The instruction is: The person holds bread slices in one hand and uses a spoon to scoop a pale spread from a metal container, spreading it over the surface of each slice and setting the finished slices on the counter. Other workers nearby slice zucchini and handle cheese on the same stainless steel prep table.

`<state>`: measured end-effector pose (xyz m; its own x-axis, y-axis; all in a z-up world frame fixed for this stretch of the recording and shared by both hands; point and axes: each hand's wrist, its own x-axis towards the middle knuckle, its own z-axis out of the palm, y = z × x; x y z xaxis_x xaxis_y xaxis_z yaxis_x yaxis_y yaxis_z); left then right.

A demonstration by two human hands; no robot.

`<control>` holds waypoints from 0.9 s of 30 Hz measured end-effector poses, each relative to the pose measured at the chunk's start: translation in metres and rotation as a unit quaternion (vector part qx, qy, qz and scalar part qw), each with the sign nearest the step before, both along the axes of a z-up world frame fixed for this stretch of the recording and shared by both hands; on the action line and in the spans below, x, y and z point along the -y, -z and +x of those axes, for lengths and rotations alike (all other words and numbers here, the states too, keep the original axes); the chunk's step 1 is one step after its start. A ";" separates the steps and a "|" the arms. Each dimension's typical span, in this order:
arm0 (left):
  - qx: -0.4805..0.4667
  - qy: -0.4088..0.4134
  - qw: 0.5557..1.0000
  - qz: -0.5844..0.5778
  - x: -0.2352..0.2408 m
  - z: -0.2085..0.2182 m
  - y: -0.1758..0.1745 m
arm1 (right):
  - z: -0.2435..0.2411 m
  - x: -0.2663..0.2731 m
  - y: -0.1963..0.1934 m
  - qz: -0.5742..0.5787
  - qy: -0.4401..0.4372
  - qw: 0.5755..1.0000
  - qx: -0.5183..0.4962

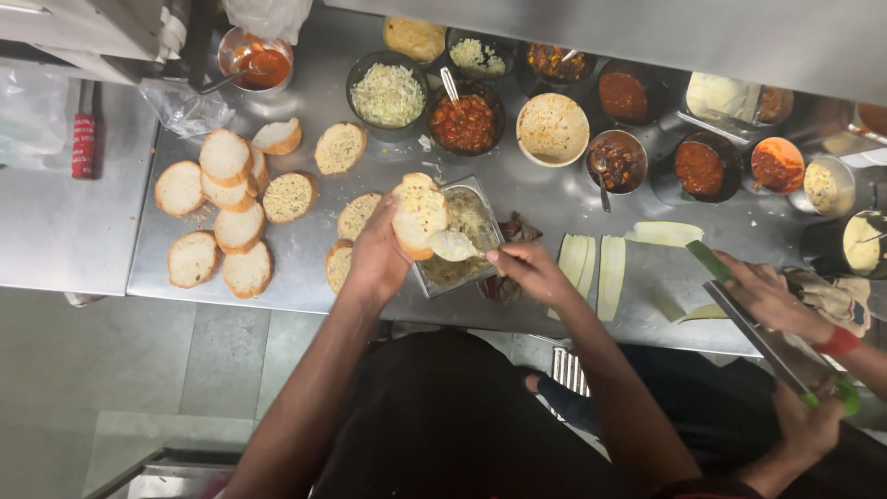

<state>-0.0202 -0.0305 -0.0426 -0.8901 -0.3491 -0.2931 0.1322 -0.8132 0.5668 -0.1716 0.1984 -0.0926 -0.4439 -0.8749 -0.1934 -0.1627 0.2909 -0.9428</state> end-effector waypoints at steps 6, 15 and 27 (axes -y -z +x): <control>0.023 0.043 0.996 0.070 -0.012 -0.011 -0.021 | -0.005 0.021 -0.009 -0.011 0.087 0.996 0.012; 0.043 0.048 0.998 0.020 0.003 -0.013 -0.004 | -0.011 0.017 -0.007 -0.052 0.063 0.994 -0.067; 0.027 -0.081 0.989 0.119 -0.010 -0.016 -0.003 | 0.019 0.022 -0.022 -0.061 0.186 0.970 0.143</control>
